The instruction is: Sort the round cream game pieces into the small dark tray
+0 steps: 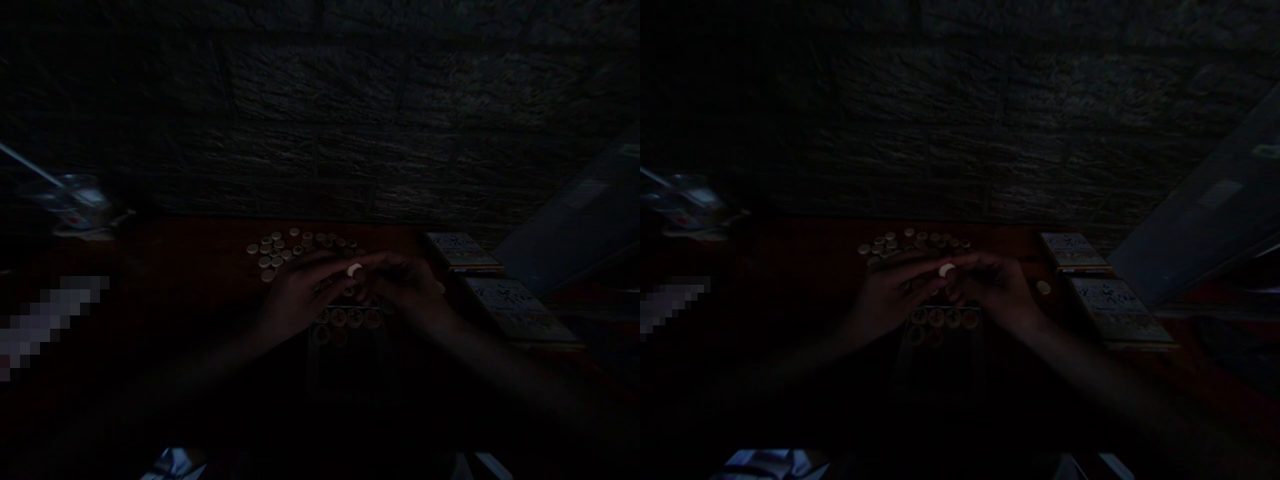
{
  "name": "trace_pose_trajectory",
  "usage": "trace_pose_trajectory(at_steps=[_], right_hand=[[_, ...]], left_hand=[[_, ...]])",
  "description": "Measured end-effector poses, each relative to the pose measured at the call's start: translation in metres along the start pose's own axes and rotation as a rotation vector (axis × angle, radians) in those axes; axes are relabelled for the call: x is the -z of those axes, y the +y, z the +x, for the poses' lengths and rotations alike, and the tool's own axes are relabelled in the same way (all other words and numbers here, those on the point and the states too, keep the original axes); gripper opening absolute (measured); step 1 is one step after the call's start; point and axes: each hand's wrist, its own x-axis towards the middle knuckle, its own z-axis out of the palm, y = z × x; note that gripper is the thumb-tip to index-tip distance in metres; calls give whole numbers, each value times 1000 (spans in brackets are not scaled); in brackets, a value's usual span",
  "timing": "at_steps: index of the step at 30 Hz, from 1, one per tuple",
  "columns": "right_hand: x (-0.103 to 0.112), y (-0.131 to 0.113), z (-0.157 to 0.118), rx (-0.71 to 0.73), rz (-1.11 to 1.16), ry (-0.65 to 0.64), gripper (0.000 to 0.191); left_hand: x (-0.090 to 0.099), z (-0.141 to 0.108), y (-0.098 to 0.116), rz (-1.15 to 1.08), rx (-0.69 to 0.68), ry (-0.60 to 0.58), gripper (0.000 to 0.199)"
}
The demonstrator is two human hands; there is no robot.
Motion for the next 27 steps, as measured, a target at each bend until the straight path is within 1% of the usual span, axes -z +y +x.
trace_pose_trajectory(at_steps=[2,4,7,10,12,16,21,24,27], right_hand=[[-1,0,0,-14,3,-4,24],[-1,0,0,-24,32,8,27],[0,0,-1,-26,76,27,30],[0,-1,-2,4,69,13,31],[0,0,-3,32,22,7,30],[0,3,-3,76,-83,18,24],[0,6,-3,142,-187,10,19],[0,5,-5,205,-252,23,22],[0,3,-7,291,-352,3,28]], left_hand=[[0,0,1,-1,-14,-20,29],[0,-1,1,-28,9,-40,29],[-2,-1,3,-81,103,-40,27],[-4,0,3,-144,195,6,22],[-4,1,3,-192,234,22,22],[-4,3,2,-265,282,13,22],[-6,3,0,-305,342,18,33],[-6,3,0,-349,363,6,35],[-6,2,-1,-340,382,-9,36]])
